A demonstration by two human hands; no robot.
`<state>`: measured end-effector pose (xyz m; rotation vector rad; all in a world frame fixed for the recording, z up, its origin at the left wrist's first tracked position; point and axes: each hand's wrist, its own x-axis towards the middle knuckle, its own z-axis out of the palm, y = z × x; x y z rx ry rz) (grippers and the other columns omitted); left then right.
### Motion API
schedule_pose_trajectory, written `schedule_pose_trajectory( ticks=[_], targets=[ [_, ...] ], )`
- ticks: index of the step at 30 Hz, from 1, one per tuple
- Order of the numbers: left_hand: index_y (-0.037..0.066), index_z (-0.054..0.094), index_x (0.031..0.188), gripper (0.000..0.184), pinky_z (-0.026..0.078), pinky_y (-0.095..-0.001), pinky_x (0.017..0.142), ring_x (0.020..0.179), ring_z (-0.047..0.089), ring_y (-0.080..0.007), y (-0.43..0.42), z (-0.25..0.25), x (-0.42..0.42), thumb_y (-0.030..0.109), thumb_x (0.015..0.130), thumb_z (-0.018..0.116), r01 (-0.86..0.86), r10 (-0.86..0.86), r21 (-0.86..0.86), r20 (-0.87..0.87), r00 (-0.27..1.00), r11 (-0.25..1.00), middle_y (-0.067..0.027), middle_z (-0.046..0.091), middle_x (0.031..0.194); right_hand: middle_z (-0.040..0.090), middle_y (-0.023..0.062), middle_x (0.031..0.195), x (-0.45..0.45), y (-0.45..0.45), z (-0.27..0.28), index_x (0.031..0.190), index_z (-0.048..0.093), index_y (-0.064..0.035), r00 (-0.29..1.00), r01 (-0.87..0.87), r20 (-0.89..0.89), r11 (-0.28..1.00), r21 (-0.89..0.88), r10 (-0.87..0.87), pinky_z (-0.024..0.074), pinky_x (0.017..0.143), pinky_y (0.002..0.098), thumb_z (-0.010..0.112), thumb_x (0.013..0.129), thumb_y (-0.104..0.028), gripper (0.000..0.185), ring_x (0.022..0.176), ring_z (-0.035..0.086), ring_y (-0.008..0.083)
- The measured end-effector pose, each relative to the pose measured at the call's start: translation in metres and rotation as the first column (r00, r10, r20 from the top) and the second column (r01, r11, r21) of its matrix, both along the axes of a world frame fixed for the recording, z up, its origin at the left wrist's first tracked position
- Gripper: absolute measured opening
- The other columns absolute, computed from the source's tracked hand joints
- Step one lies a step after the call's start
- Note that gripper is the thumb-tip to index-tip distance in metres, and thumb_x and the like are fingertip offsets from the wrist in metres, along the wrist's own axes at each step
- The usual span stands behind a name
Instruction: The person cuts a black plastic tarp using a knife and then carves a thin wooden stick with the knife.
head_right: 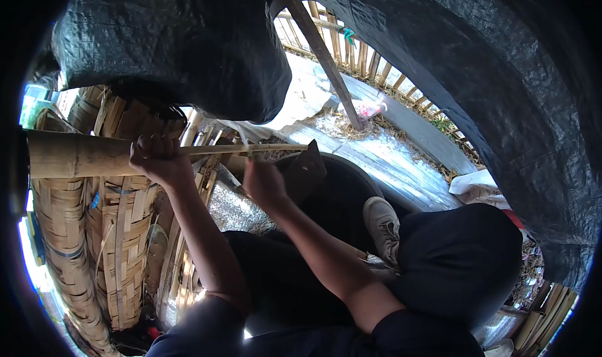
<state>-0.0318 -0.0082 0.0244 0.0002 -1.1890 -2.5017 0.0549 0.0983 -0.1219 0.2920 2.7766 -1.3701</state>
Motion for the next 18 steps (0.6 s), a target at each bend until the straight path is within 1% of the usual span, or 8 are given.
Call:
schedule_pose_trajectory(
  ticks=[3, 5, 7, 9, 11, 13, 16, 18],
  targets=[
    [0.018, 0.026, 0.058, 0.036, 0.009, -0.0264, 0.039, 0.041, 0.011, -0.007, 0.003, -0.001, 0.003, 0.033, 0.088, 0.039, 0.078, -0.078, -0.003, -0.059, 0.995, 0.997, 0.0045, 0.017, 0.045, 0.064, 0.0197, 0.076, 0.002, -0.011, 0.001, 0.094, 0.057, 0.003, 0.99, 0.029, -0.14, 0.996, 0.088, -0.016, 0.0558, 0.059, 0.0403, 0.05, 0.087, -0.009, 0.016, 0.07, 0.067, 0.0344],
    [0.018, 0.027, 0.058, 0.035, 0.01, -0.0263, 0.039, 0.041, 0.011, -0.0071, 0.002, -0.001, 0.005, 0.033, 0.087, 0.039, 0.08, -0.081, -0.03, -0.057, 0.995, 0.996, 0.0045, 0.017, 0.045, 0.063, 0.0233, 0.077, 0.0, 0.006, -0.042, 0.096, 0.055, 0.005, 0.993, 0.051, 0.101, 0.998, 0.036, -0.054, 0.0554, 0.059, 0.0406, 0.051, 0.088, -0.009, 0.018, 0.072, 0.067, 0.0355],
    [0.017, 0.027, 0.058, 0.035, 0.01, -0.0262, 0.039, 0.041, 0.011, -0.0072, 0.001, -0.001, 0.003, 0.032, 0.087, 0.039, 0.079, -0.082, -0.044, -0.065, 0.995, 0.996, 0.0044, 0.017, 0.045, 0.063, 0.0254, 0.078, 0.0, 0.018, -0.049, 0.096, 0.055, 0.005, 0.979, 0.137, 0.152, 0.991, -0.011, -0.134, 0.0552, 0.061, 0.0422, 0.05, 0.088, -0.009, 0.017, 0.074, 0.067, 0.0369],
    [0.017, 0.027, 0.059, 0.034, 0.01, -0.026, 0.038, 0.04, 0.011, -0.007, -0.003, -0.003, 0.001, 0.033, 0.087, 0.038, 0.01, -0.013, -0.059, -0.045, 0.999, 0.998, 0.0043, 0.017, 0.045, 0.06, 0.025, 0.063, -0.002, 0.013, -0.061, 0.083, 0.051, 0.0046, 0.986, 0.165, -0.008, 0.981, -0.097, -0.167, 0.0526, 0.056, 0.047, 0.045, 0.093, -0.015, 0.023, 0.063, 0.064, 0.0406],
    [0.017, 0.026, 0.059, 0.034, 0.01, -0.0259, 0.038, 0.04, 0.011, -0.007, -0.002, -0.002, 0.001, 0.032, 0.087, 0.038, 0.011, -0.012, -0.036, -0.036, 0.999, 0.999, 0.0043, 0.017, 0.045, 0.06, 0.0252, 0.062, 0.0, 0.003, -0.016, 0.084, 0.051, 0.0039, 0.992, 0.103, -0.065, 0.992, -0.078, -0.108, 0.0518, 0.055, 0.048, 0.045, 0.093, -0.014, 0.021, 0.063, 0.063, 0.0423],
    [0.017, 0.026, 0.059, 0.033, 0.009, -0.0257, 0.038, 0.04, 0.011, -0.0069, 0.001, 0.0, 0.002, 0.031, 0.086, 0.038, 0.008, -0.009, -0.021, -0.023, 1.0, 1.0, 0.0044, 0.017, 0.045, 0.06, 0.026, 0.065, -0.001, -0.017, 0.008, 0.086, 0.051, 0.0041, 0.953, 0.038, -0.287, 0.978, -0.207, -0.098, 0.0519, 0.058, 0.0489, 0.045, 0.093, -0.015, 0.022, 0.065, 0.063, 0.0426],
    [0.017, 0.026, 0.058, 0.033, 0.009, -0.0255, 0.038, 0.04, 0.012, -0.0067, 0.006, 0.003, 0.005, 0.031, 0.086, 0.038, 0.019, -0.02, -0.053, -0.03, 0.999, 0.998, 0.0045, 0.018, 0.045, 0.063, 0.0265, 0.075, -0.004, -0.002, 0.002, 0.089, 0.053, 0.005, 0.999, 0.035, -0.022, 0.985, -0.167, -0.039, 0.0553, 0.065, 0.0449, 0.051, 0.088, -0.011, 0.017, 0.074, 0.066, 0.0391],
    [0.018, 0.022, 0.055, 0.034, 0.01, -0.0245, 0.039, 0.041, 0.009, -0.0067, 0.006, 0.004, 0.006, 0.022, 0.084, 0.039, 0.018, -0.018, -0.022, -0.037, 0.999, 1.0, 0.0054, 0.017, 0.046, 0.063, 0.0268, 0.073, -0.002, 0.019, -0.065, 0.089, 0.053, 0.0047, 0.979, 0.175, 0.11, 0.984, -0.017, -0.172, 0.0533, 0.065, 0.0482, 0.042, 0.095, -0.018, 0.026, 0.073, 0.065, 0.0403]
  ],
)
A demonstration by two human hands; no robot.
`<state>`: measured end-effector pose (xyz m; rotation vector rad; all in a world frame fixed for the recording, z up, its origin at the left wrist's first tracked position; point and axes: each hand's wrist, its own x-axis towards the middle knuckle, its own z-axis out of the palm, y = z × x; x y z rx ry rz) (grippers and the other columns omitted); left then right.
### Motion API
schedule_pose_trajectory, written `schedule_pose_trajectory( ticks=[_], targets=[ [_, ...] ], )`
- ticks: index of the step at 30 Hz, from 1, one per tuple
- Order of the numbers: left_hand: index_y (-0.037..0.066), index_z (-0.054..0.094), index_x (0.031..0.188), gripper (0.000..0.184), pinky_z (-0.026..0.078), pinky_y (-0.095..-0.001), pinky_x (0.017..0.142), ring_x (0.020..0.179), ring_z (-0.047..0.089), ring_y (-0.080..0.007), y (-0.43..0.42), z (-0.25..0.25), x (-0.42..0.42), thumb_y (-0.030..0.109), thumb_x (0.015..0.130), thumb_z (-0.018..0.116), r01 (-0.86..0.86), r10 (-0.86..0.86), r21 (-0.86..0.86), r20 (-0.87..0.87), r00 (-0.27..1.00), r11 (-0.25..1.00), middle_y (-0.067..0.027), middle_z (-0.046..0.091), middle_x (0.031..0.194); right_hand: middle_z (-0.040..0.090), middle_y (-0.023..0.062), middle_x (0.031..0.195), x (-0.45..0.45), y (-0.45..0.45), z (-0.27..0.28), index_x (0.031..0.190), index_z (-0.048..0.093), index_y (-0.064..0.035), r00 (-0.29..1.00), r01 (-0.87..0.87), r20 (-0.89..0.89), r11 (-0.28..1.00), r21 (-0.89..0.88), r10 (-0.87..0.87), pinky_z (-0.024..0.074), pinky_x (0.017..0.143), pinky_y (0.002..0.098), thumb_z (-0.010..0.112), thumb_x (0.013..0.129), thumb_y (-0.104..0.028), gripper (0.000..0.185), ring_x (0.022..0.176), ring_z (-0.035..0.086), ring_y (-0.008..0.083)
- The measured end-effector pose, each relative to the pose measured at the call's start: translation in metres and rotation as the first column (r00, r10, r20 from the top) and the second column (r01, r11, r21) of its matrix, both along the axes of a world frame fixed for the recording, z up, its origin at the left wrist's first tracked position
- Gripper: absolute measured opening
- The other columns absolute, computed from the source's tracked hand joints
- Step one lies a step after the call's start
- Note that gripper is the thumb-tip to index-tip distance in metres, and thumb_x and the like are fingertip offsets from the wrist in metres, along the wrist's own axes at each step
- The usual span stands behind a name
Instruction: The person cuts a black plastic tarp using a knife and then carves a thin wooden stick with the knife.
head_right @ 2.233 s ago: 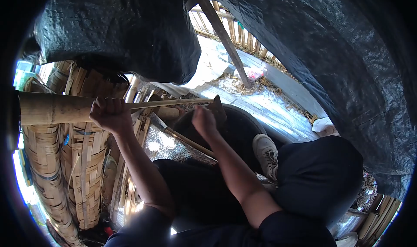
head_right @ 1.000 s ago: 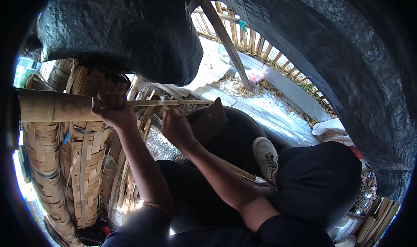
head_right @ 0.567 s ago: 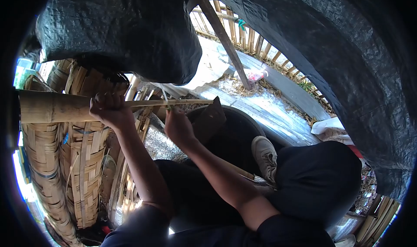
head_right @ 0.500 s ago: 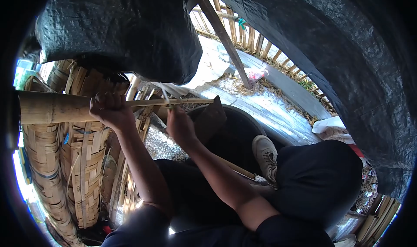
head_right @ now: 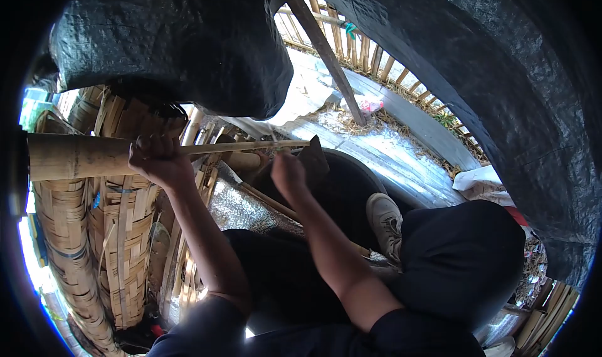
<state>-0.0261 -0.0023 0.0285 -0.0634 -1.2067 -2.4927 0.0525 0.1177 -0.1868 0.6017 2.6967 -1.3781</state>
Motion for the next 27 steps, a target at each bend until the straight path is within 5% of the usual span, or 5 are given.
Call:
schedule_pose_trajectory(
  ticks=[5, 11, 14, 20, 27],
  targets=[
    [0.018, 0.024, 0.057, 0.036, 0.01, -0.0249, 0.039, 0.041, 0.01, -0.0065, 0.0, -0.002, -0.003, 0.03, 0.088, 0.038, 0.052, -0.052, 0.009, -0.025, 0.998, 0.999, 0.0051, 0.016, 0.045, 0.063, 0.0275, 0.074, 0.023, 0.024, -0.05, 0.082, 0.055, 0.0075, 0.997, 0.035, 0.063, 0.998, 0.058, -0.039, 0.0539, 0.065, 0.046, 0.042, 0.095, -0.017, 0.031, 0.072, 0.065, 0.0407],
    [0.018, 0.023, 0.057, 0.036, 0.008, -0.026, 0.038, 0.04, 0.01, -0.0067, 0.004, -0.003, 0.0, 0.031, 0.089, 0.035, 0.082, -0.083, -0.015, -0.033, 0.996, 0.997, 0.0053, 0.016, 0.045, 0.061, 0.0266, 0.077, 0.007, -0.02, 0.066, 0.088, 0.054, 0.0021, 0.928, -0.093, -0.372, 0.955, -0.282, -0.019, 0.0532, 0.062, 0.0467, 0.048, 0.09, -0.01, 0.014, 0.07, 0.064, 0.0397],
    [0.018, 0.023, 0.057, 0.037, 0.008, -0.0259, 0.038, 0.04, 0.01, -0.0069, 0.0, -0.003, 0.0, 0.031, 0.089, 0.035, 0.075, -0.078, -0.046, -0.045, 0.996, 0.996, 0.0052, 0.016, 0.045, 0.06, 0.0268, 0.067, 0.003, -0.008, 0.013, 0.084, 0.056, 0.0035, 0.958, 0.008, -0.283, 0.993, -0.114, -0.04, 0.0503, 0.053, 0.0468, 0.048, 0.093, -0.014, 0.022, 0.064, 0.062, 0.0415],
    [0.018, 0.023, 0.058, 0.037, 0.008, -0.0261, 0.039, 0.04, 0.01, -0.0069, 0.003, -0.002, -0.001, 0.032, 0.09, 0.037, 0.101, -0.101, 0.011, -0.035, 0.994, 0.995, 0.0045, 0.017, 0.045, 0.061, 0.0305, 0.073, 0.012, 0.039, -0.058, 0.083, 0.059, 0.0055, 0.99, 0.099, 0.106, 0.994, -0.053, -0.093, 0.0503, 0.073, 0.0505, 0.041, 0.095, -0.02, 0.033, 0.076, 0.064, 0.0414],
    [0.018, 0.024, 0.058, 0.037, 0.01, -0.0259, 0.038, 0.04, 0.011, -0.0067, -0.003, -0.004, 0.002, 0.033, 0.089, 0.038, 0.2, -0.198, 0.031, -0.059, 0.978, 0.979, 0.0047, 0.016, 0.046, 0.058, 0.0268, 0.063, -0.003, -0.015, 0.066, 0.077, 0.056, 0.0033, 0.948, -0.033, -0.317, 0.981, -0.194, -0.031, 0.0492, 0.056, 0.0499, 0.047, 0.094, -0.017, 0.028, 0.062, 0.062, 0.0425]
  ],
)
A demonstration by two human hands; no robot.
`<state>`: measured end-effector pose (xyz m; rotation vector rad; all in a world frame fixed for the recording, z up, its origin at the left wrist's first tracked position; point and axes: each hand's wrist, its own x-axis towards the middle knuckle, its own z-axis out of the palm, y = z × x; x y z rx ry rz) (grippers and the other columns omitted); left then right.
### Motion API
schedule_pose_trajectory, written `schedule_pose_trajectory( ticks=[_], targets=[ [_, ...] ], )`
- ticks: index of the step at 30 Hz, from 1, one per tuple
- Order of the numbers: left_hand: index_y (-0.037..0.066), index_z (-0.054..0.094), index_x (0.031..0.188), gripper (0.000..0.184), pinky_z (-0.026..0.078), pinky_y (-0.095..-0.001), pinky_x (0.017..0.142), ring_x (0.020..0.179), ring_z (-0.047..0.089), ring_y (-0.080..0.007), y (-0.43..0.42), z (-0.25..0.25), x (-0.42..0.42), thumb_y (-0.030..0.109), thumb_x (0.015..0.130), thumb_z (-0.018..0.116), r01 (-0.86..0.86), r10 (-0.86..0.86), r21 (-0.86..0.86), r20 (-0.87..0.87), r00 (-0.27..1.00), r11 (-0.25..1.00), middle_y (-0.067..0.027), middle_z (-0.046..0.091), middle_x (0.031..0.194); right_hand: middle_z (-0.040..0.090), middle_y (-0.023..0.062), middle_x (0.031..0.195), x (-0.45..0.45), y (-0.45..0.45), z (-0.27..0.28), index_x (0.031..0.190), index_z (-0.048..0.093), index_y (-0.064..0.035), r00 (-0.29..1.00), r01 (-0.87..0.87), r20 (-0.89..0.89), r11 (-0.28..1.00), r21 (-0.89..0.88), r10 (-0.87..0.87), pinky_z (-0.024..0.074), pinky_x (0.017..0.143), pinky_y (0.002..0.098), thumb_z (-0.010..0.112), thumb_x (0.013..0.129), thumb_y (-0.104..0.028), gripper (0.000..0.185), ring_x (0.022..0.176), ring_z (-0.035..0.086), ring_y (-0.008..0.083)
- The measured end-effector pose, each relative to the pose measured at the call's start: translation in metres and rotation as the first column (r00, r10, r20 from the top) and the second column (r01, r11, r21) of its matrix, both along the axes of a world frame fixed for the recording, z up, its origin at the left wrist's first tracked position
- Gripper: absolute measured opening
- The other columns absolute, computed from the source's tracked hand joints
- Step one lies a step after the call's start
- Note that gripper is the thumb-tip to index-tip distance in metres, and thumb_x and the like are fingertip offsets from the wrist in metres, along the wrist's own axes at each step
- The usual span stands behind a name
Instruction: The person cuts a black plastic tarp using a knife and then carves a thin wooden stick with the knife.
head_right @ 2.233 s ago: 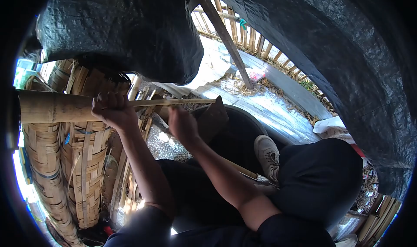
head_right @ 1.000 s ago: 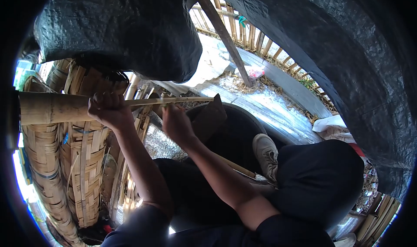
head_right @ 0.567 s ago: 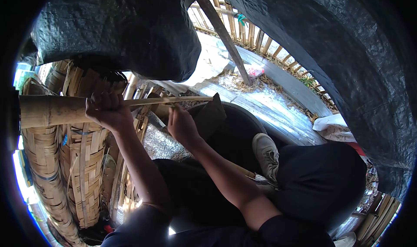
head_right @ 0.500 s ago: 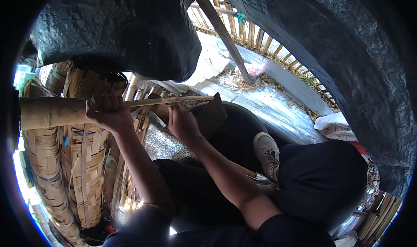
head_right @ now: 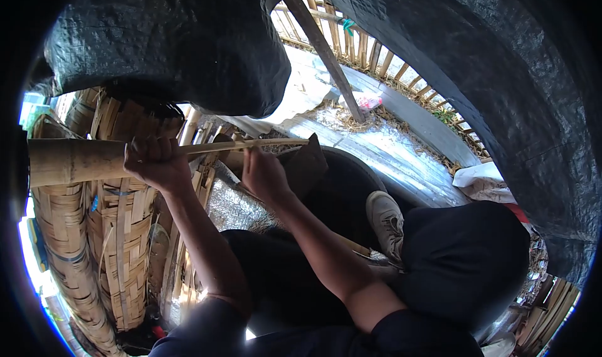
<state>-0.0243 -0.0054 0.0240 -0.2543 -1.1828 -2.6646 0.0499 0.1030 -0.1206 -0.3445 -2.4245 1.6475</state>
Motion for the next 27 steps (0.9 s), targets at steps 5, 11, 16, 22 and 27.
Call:
schedule_pose_trajectory(
  ticks=[5, 11, 16, 22, 27],
  targets=[
    [0.018, 0.024, 0.059, 0.037, 0.01, -0.0255, 0.037, 0.041, 0.01, -0.0067, -0.019, -0.008, -0.008, 0.033, 0.089, 0.038, -0.09, 0.091, -0.022, 0.027, 0.996, 0.996, 0.0047, 0.016, 0.046, 0.062, 0.0246, 0.068, -0.001, 0.042, -0.105, 0.084, 0.059, 0.0035, 0.974, -0.049, 0.228, 0.981, 0.189, 0.005, 0.054, 0.062, 0.0474, 0.043, 0.094, -0.019, 0.03, 0.071, 0.065, 0.0401],
    [0.018, 0.022, 0.058, 0.037, 0.01, -0.0254, 0.037, 0.041, 0.01, -0.007, -0.006, -0.002, -0.006, 0.033, 0.089, 0.036, 0.011, -0.011, 0.022, 0.002, 1.0, 1.0, 0.0044, 0.016, 0.046, 0.059, 0.0278, 0.064, -0.002, 0.002, 0.031, 0.081, 0.056, 0.0051, 0.993, -0.119, -0.016, 0.992, 0.031, 0.12, 0.0515, 0.06, 0.0504, 0.042, 0.095, -0.019, 0.032, 0.063, 0.062, 0.0435],
    [0.019, 0.022, 0.057, 0.038, 0.01, -0.0258, 0.037, 0.041, 0.009, -0.0072, -0.022, -0.011, -0.005, 0.033, 0.089, 0.035, 0.093, -0.092, 0.023, -0.026, 0.995, 0.995, 0.0044, 0.016, 0.045, 0.061, 0.0266, 0.068, -0.005, 0.01, -0.044, 0.084, 0.057, 0.0054, 0.978, -0.106, 0.198, 0.976, 0.19, 0.067, 0.0537, 0.059, 0.0475, 0.04, 0.096, -0.022, 0.035, 0.067, 0.064, 0.0414],
    [0.019, 0.021, 0.057, 0.037, 0.01, -0.0249, 0.037, 0.04, 0.008, -0.0073, -0.004, -0.004, -0.005, 0.03, 0.09, 0.033, 0.074, -0.073, 0.045, -0.02, 0.997, 0.996, 0.0044, 0.014, 0.044, 0.062, 0.0261, 0.068, 0.005, 0.052, -0.087, 0.075, 0.06, 0.0045, 0.967, -0.063, 0.256, 0.958, 0.28, -0.012, 0.0531, 0.064, 0.0487, 0.04, 0.096, -0.022, 0.039, 0.064, 0.064, 0.0412],
    [0.018, 0.022, 0.059, 0.038, 0.01, -0.026, 0.037, 0.04, 0.009, -0.0068, 0.003, -0.003, -0.004, 0.037, 0.09, 0.032, 0.063, -0.064, -0.032, -0.033, 0.997, 0.997, 0.0052, 0.015, 0.045, 0.06, 0.0262, 0.064, 0.002, 0.009, -0.006, 0.073, 0.057, 0.0037, 0.995, 0.039, 0.084, 0.993, 0.115, -0.049, 0.0522, 0.057, 0.0477, 0.046, 0.094, -0.017, 0.031, 0.063, 0.064, 0.0394]
  ],
)
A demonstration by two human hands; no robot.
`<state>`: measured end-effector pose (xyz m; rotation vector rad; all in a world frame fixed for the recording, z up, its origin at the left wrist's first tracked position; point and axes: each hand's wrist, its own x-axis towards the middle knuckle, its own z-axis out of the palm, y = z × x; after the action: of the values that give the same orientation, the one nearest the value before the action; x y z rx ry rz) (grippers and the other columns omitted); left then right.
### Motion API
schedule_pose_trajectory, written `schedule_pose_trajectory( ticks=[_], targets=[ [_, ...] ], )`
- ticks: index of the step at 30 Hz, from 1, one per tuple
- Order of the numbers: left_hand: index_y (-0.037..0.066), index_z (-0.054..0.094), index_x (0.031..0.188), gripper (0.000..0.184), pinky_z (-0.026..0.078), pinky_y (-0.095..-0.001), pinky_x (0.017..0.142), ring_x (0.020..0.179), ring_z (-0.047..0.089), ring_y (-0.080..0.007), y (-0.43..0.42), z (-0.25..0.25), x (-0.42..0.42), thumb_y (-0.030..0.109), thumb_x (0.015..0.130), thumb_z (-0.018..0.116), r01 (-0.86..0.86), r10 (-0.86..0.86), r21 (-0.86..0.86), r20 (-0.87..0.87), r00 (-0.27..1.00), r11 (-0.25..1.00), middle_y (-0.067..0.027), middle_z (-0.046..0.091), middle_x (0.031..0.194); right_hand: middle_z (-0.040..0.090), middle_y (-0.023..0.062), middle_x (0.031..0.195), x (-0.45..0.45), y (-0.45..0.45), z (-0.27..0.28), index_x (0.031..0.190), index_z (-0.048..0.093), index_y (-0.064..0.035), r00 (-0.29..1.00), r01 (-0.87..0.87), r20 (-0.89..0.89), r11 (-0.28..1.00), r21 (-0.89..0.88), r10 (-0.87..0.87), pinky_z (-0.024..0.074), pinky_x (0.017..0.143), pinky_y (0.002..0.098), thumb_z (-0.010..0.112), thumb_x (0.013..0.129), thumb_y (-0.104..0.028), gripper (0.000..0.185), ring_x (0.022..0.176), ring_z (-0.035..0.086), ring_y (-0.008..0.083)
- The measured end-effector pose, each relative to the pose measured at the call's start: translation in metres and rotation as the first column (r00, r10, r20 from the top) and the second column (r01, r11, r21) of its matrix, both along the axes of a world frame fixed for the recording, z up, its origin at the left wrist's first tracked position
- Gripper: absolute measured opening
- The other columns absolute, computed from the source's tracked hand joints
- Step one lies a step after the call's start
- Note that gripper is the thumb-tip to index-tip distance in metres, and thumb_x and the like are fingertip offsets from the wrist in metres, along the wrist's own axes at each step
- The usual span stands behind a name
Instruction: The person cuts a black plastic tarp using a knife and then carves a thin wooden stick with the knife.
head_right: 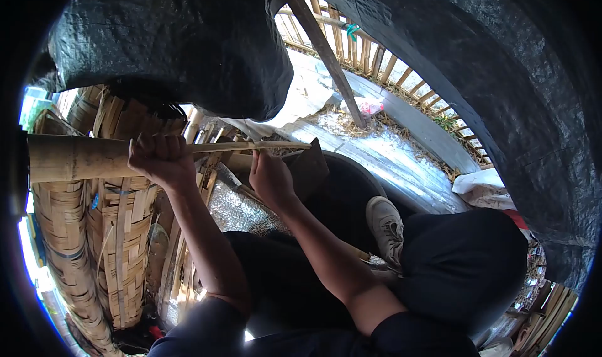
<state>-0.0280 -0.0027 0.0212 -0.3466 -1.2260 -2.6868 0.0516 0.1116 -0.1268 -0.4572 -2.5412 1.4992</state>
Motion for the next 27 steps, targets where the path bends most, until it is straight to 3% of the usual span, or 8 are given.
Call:
schedule_pose_trajectory(
  ticks=[5, 8, 10, 13, 19, 21, 25, 27],
  targets=[
    [0.018, 0.023, 0.06, 0.038, 0.01, -0.0258, 0.037, 0.04, 0.009, -0.0067, -0.014, -0.005, -0.003, 0.037, 0.091, 0.032, -0.146, 0.147, -0.039, 0.026, 0.989, 0.988, 0.0049, 0.016, 0.046, 0.061, 0.0263, 0.065, 0.002, 0.033, -0.113, 0.075, 0.058, 0.0043, 0.985, 0.049, 0.163, 0.996, 0.075, -0.061, 0.053, 0.057, 0.0462, 0.046, 0.094, -0.019, 0.032, 0.064, 0.064, 0.0412],
    [0.018, 0.022, 0.058, 0.035, 0.009, -0.0249, 0.036, 0.04, 0.009, -0.0066, -0.001, 0.004, -0.002, 0.031, 0.088, 0.032, -0.195, 0.196, -0.017, 0.067, 0.978, 0.981, 0.0047, 0.016, 0.045, 0.061, 0.0275, 0.068, 0.003, 0.042, -0.106, 0.078, 0.06, 0.0048, 0.971, 0.066, 0.222, 0.992, 0.108, -0.089, 0.0522, 0.064, 0.0488, 0.043, 0.095, -0.02, 0.035, 0.066, 0.063, 0.0435],
    [0.018, 0.02, 0.055, 0.033, 0.008, -0.0241, 0.036, 0.04, 0.008, -0.0064, 0.011, 0.009, -0.002, 0.026, 0.085, 0.032, -0.24, 0.24, -0.017, 0.093, 0.966, 0.971, 0.0046, 0.015, 0.045, 0.06, 0.0279, 0.067, -0.001, 0.02, -0.061, 0.078, 0.058, 0.0043, 0.996, -0.071, 0.062, 0.997, 0.031, 0.069, 0.0503, 0.06, 0.0499, 0.044, 0.094, -0.018, 0.031, 0.065, 0.062, 0.0432],
    [0.018, 0.02, 0.054, 0.033, 0.009, -0.0239, 0.037, 0.04, 0.008, -0.0068, 0.012, 0.009, -0.001, 0.025, 0.084, 0.032, -0.349, 0.357, -0.098, 0.083, 0.93, 0.932, 0.0044, 0.016, 0.045, 0.058, 0.0268, 0.064, 0.001, -0.018, -0.027, 0.077, 0.056, 0.0031, 0.993, 0.034, -0.106, 0.993, -0.113, -0.046, 0.0486, 0.057, 0.0499, 0.048, 0.093, -0.016, 0.026, 0.063, 0.06, 0.043],
    [0.018, 0.02, 0.054, 0.034, 0.011, -0.0247, 0.039, 0.041, 0.009, -0.0076, -0.011, 0.001, -0.007, 0.024, 0.084, 0.034, -0.456, 0.466, -0.092, 0.184, 0.866, 0.885, 0.0045, 0.013, 0.046, 0.062, 0.0246, 0.069, -0.007, -0.002, -0.074, 0.081, 0.057, 0.0013, 0.997, -0.022, -0.069, 0.999, -0.032, 0.02, 0.0516, 0.06, 0.0496, 0.046, 0.093, -0.02, 0.027, 0.068, 0.063, 0.0411],
    [0.018, 0.022, 0.056, 0.032, 0.009, -0.0249, 0.038, 0.04, 0.011, -0.0073, -0.024, -0.007, -0.015, 0.026, 0.084, 0.034, -0.459, 0.461, -0.056, 0.185, 0.868, 0.887, 0.0049, 0.015, 0.044, 0.059, 0.0242, 0.063, -0.009, -0.01, -0.058, 0.073, 0.056, 0.0029, 0.999, -0.007, 0.042, 0.997, 0.071, 0.004, 0.0494, 0.057, 0.0505, 0.046, 0.093, -0.018, 0.031, 0.062, 0.06, 0.043],
    [0.018, 0.023, 0.056, 0.032, 0.009, -0.0249, 0.038, 0.039, 0.011, -0.0069, -0.01, 0.002, -0.003, 0.027, 0.084, 0.034, -0.38, 0.383, -0.054, 0.127, 0.915, 0.924, 0.0052, 0.016, 0.044, 0.06, 0.0274, 0.066, -0.008, -0.019, 0.016, 0.073, 0.057, 0.0045, 0.986, -0.142, -0.09, 0.99, -0.001, 0.142, 0.05, 0.062, 0.0516, 0.043, 0.095, -0.019, 0.035, 0.066, 0.062, 0.043],
    [0.018, 0.023, 0.057, 0.031, 0.009, -0.0251, 0.038, 0.039, 0.011, -0.0067, -0.009, 0.004, -0.001, 0.027, 0.084, 0.035, -0.2, 0.202, -0.031, 0.071, 0.977, 0.979, 0.0053, 0.016, 0.044, 0.06, 0.0268, 0.064, -0.009, -0.006, 0.01, 0.071, 0.059, 0.0047, 0.989, -0.12, -0.089, 0.993, -0.006, 0.119, 0.0506, 0.062, 0.051, 0.041, 0.095, -0.019, 0.039, 0.066, 0.062, 0.0432]
  ],
)
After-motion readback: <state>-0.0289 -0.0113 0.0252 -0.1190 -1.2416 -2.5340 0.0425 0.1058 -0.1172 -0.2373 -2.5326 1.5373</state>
